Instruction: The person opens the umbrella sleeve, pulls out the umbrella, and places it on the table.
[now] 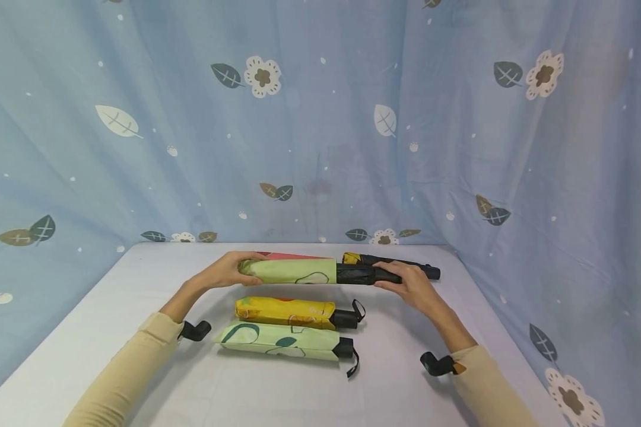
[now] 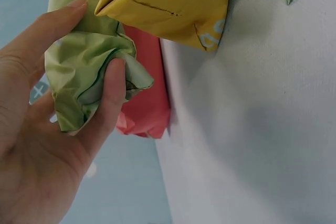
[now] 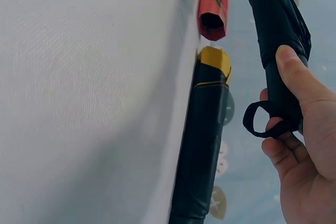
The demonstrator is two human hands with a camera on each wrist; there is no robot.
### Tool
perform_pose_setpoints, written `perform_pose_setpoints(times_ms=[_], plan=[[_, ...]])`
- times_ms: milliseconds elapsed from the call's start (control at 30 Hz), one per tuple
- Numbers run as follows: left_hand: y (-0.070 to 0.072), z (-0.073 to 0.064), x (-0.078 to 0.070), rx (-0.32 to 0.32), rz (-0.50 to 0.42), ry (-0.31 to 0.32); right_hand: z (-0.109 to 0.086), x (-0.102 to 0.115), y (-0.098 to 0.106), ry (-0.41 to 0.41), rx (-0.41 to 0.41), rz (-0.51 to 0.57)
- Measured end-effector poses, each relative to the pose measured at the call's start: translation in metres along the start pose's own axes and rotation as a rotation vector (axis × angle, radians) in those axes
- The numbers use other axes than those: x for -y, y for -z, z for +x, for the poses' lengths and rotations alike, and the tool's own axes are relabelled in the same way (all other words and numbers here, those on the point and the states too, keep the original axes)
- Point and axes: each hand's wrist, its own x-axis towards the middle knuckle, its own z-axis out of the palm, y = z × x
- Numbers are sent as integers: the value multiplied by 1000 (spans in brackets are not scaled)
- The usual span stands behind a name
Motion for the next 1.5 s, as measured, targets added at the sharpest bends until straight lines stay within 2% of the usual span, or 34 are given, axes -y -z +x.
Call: perform_pose_setpoints(times_ms=[300, 500, 833, 1200, 1500], plan=[[1, -1, 4, -25, 21, 8, -6, -4, 5, -9, -26, -28], [1, -2, 8, -25, 29, 11, -10, -5, 11, -22, -10, -18], [1, -6, 10, -9, -15, 28, -20, -16, 17, -6, -41, -32], [2, -13, 13, -12, -33, 69, -34, -27, 27, -49, -49, -71], [1, -13, 13, -16, -35, 84, -42, -36, 37, -73, -70, -85]])
